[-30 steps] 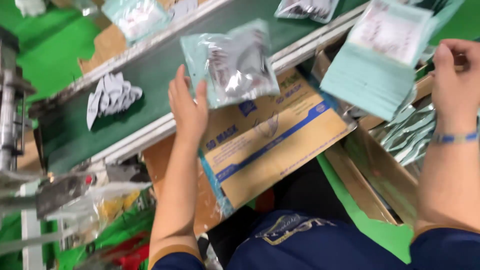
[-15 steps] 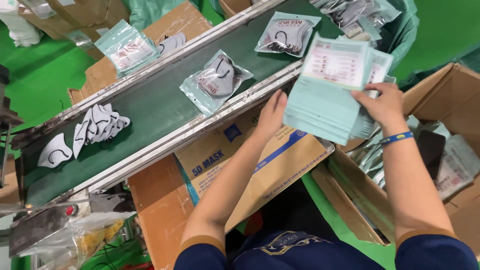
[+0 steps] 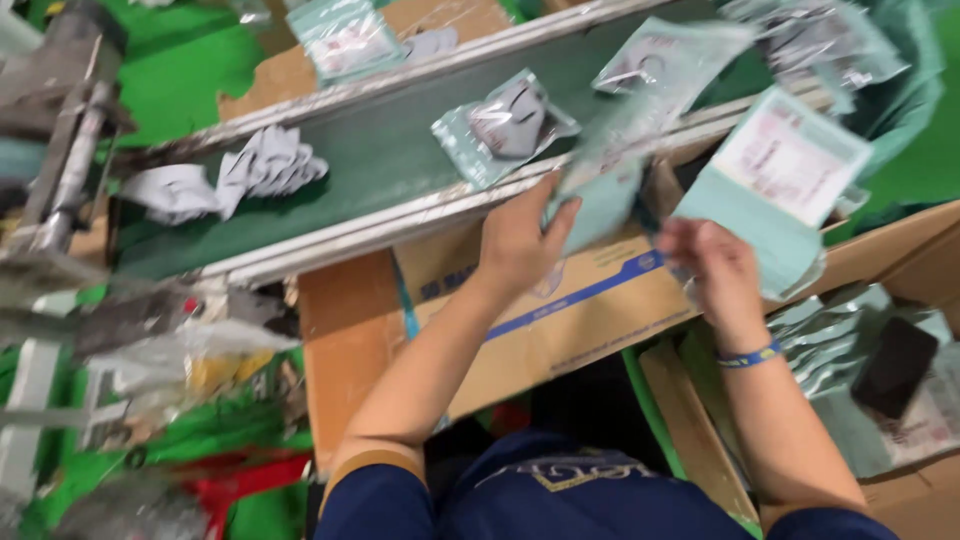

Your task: Placing stacks of 5D face masks into plastic bags and sealing them at a production workstation.

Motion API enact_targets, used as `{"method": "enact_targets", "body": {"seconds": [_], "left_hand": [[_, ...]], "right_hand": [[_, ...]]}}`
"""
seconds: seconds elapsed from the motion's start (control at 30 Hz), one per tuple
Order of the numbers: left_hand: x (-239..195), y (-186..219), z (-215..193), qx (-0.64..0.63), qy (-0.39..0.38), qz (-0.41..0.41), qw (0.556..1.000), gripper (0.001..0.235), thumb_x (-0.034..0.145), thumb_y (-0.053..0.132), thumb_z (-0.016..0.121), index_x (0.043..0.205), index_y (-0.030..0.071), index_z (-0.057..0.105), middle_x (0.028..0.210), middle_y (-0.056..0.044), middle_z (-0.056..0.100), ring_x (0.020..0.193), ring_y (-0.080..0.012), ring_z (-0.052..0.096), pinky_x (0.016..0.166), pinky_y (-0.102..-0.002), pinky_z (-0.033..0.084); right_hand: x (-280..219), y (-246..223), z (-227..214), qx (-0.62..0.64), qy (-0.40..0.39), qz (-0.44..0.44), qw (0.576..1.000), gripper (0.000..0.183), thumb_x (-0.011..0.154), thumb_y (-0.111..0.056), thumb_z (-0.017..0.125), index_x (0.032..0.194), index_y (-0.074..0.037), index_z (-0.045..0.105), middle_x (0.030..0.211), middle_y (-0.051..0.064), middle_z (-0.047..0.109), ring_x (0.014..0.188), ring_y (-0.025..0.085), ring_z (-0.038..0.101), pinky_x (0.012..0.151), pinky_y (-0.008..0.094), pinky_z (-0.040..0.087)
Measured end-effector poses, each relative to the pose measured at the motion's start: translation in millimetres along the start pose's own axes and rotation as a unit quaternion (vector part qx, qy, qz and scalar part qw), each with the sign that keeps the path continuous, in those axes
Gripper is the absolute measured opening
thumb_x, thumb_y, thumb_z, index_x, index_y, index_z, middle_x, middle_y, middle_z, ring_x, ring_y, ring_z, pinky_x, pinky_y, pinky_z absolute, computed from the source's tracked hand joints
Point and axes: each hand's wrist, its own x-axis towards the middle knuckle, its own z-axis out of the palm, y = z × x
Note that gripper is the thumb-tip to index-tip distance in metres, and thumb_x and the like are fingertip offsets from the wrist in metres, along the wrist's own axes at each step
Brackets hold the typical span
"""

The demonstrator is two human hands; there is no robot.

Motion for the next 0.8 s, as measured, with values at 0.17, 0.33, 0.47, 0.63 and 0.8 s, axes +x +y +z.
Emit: {"method": "enact_targets", "body": {"seconds": [0.17, 0.33, 0.47, 0.63, 0.8], "left_hand": [[-105.7, 55.1, -13.2, 0.258, 0.014, 0.125, 0.958, 0.053, 0.085, 0.011, 0.065, 0.136, -0.005, 0.059, 0.115, -0.022, 0.064, 0.091, -0.0336, 0.066, 0.075, -0.04, 0.055], [-153.4, 30.8, -58.0, 0.145, -0.067, 0.064, 0.985, 0.02, 0.094, 0.013, 0.066, 0.112, 0.005, 0.067, 0.117, -0.012, 0.067, 0.101, -0.0296, 0.067, 0.082, -0.04, 0.057], [-172.1, 28.0, -83.4, 0.269, -0.007, 0.156, 0.95, 0.037, 0.079, 0.008, 0.063, 0.113, -0.005, 0.066, 0.105, -0.016, 0.065, 0.099, -0.0323, 0.064, 0.084, -0.04, 0.056], [-187.8, -9.3, -66.3, 0.333, -0.025, 0.1, 0.937, 0.011, 0.079, 0.01, 0.065, 0.086, 0.002, 0.063, 0.088, -0.017, 0.065, 0.086, -0.0337, 0.067, 0.077, -0.041, 0.056], [-187.2, -61.3, -70.7, 0.351, 0.03, 0.008, 0.936, 0.012, 0.08, 0.011, 0.062, 0.087, 0.002, 0.063, 0.085, -0.017, 0.066, 0.081, -0.0334, 0.069, 0.066, -0.043, 0.057]], "right_hand": [[-55.1, 65.1, 83.4, 0.212, -0.206, 0.044, 0.954, 0.079, 0.1, -0.054, 0.061, 0.156, -0.003, 0.039, 0.149, 0.01, 0.051, 0.136, 0.023, 0.049, 0.114, 0.039, 0.04], [-80.3, 45.7, 124.1, 0.211, -0.231, 0.127, 0.941, 0.062, 0.099, -0.03, 0.067, 0.149, 0.0, 0.046, 0.145, 0.012, 0.057, 0.133, 0.023, 0.055, 0.112, 0.038, 0.044], [-94.1, 20.9, 121.9, 0.054, -0.321, 0.112, 0.939, 0.045, 0.1, -0.019, 0.064, 0.14, 0.0, 0.057, 0.135, 0.007, 0.064, 0.123, 0.017, 0.06, 0.105, 0.034, 0.05], [-80.1, 8.3, 142.5, -0.046, -0.446, 0.036, 0.893, 0.035, 0.102, -0.016, 0.062, 0.133, 0.001, 0.064, 0.127, 0.005, 0.069, 0.118, 0.014, 0.062, 0.101, 0.032, 0.05], [-73.6, 3.4, 167.1, -0.129, -0.464, 0.153, 0.863, 0.038, 0.099, -0.019, 0.066, 0.129, 0.004, 0.065, 0.113, 0.011, 0.071, 0.099, 0.016, 0.064, 0.084, 0.036, 0.053]]}}
